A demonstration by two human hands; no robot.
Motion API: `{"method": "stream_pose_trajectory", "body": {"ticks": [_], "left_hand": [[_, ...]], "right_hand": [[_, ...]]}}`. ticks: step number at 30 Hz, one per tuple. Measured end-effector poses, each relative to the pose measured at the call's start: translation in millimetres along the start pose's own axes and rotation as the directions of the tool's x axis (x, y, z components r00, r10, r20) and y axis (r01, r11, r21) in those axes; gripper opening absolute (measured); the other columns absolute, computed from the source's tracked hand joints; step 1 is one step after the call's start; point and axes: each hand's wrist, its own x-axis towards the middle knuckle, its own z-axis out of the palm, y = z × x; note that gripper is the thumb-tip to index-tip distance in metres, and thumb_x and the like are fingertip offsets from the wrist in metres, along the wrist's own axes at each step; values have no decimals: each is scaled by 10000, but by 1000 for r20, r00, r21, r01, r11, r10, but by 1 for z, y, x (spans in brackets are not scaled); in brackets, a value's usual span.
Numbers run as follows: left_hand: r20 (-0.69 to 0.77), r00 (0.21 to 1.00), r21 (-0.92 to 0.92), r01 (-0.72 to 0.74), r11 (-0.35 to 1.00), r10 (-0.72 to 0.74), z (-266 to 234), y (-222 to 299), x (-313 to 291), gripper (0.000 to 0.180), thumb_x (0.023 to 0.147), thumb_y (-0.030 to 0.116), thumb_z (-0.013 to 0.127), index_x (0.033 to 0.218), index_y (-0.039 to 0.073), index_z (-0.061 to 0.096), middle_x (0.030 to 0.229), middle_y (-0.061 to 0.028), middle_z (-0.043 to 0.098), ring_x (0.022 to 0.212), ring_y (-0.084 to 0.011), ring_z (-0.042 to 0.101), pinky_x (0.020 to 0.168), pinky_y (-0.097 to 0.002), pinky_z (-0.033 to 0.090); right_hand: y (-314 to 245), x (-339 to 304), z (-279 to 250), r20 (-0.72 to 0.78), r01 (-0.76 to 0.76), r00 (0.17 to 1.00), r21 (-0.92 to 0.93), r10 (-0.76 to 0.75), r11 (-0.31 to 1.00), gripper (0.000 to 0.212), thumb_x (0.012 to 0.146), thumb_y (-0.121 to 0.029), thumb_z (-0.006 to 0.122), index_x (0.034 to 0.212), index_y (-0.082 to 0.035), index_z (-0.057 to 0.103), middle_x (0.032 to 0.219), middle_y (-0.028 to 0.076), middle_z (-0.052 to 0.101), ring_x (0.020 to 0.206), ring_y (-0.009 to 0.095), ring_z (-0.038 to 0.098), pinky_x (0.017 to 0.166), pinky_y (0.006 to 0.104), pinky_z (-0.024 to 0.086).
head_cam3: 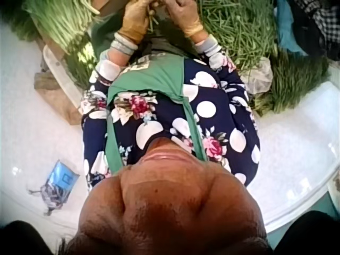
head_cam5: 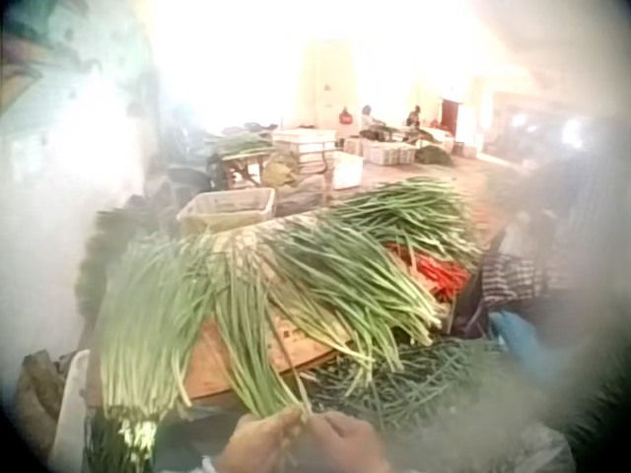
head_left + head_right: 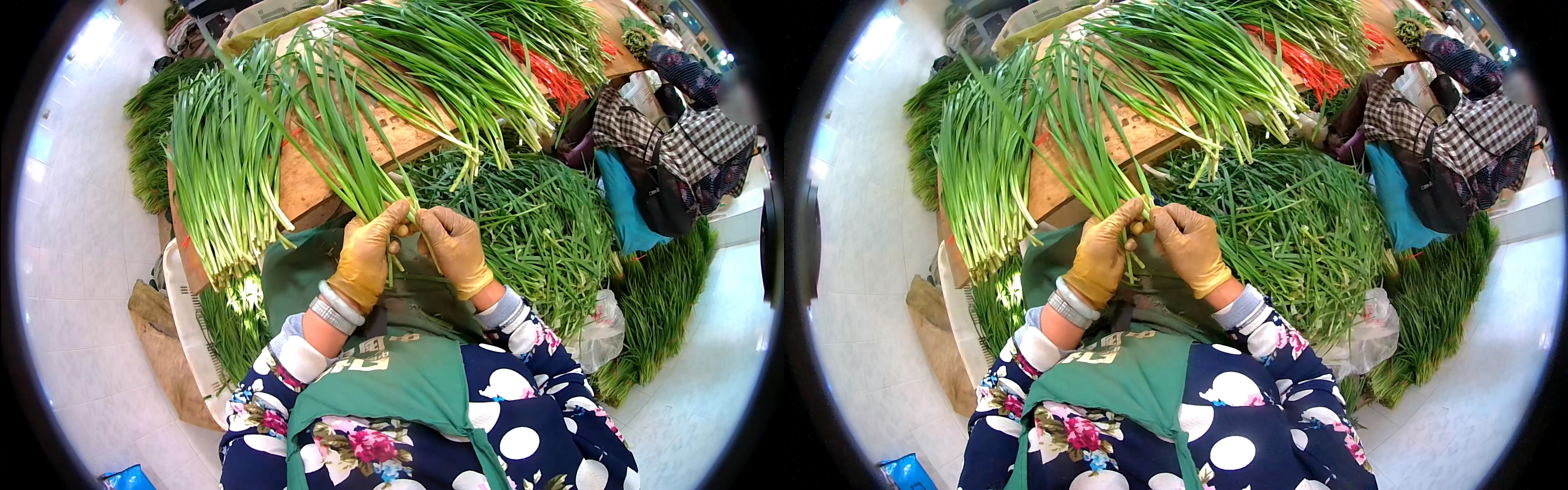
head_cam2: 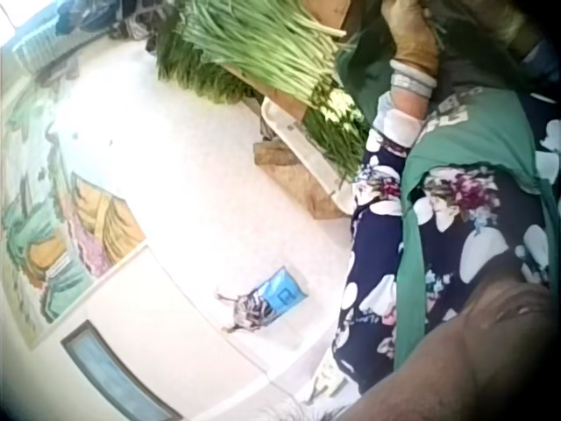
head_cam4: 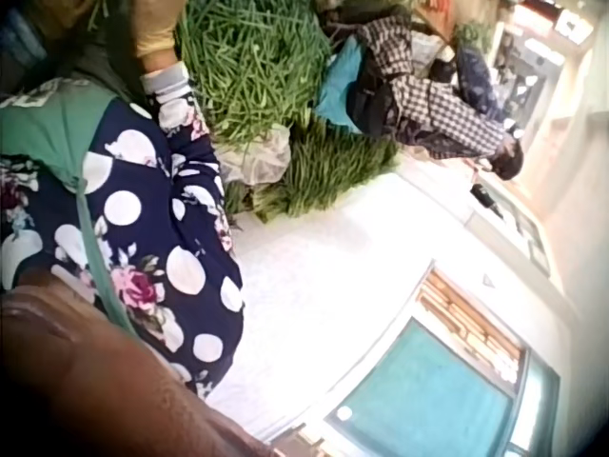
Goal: The person sorts green onions by hand, picking through a bundle to remove individual stalks and place them into a separate pile.
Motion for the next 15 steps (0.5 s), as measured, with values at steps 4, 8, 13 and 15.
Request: {"method": "stream_pose_trajectory", "body": {"ticks": [4,8,13,15], "left_hand": [[-41,999,8,-23,1000,24,11,0,-3,206,869,183,671,1018,42,660,831,33,623,671,-39,500,504,-172,332],[-97,993,2,-67,998,67,18,6,0,207,880,187,658,1041,56,669,863,47,632,692,-34,513,533,-179,346],[6,1000,-171,-23,985,25,10,12,9,239,906,185,622,1070,15,653,848,29,629,697,-50,536,542,-189,369],[10,1000,-178,7,984,-5,5,13,11,247,909,192,617,1073,10,651,834,25,622,685,-52,526,538,-190,368]], "right_hand": [[2,-3,-2,-99,-96,987,261,125,961,276,934,-232,565,753,-27,599,653,31,601,486,57,485,456,216,389],[18,-16,-41,-178,-164,969,45,169,985,289,919,-238,561,739,-13,584,647,44,614,514,61,514,464,217,403],[77,-49,-142,-282,-251,884,-959,372,-131,272,869,-291,536,806,-83,700,824,165,679,773,353,661,691,427,524],[37,-47,-128,-199,-178,912,-980,358,-93,317,868,-369,567,833,-82,698,840,154,678,763,330,660,678,422,519]]}}
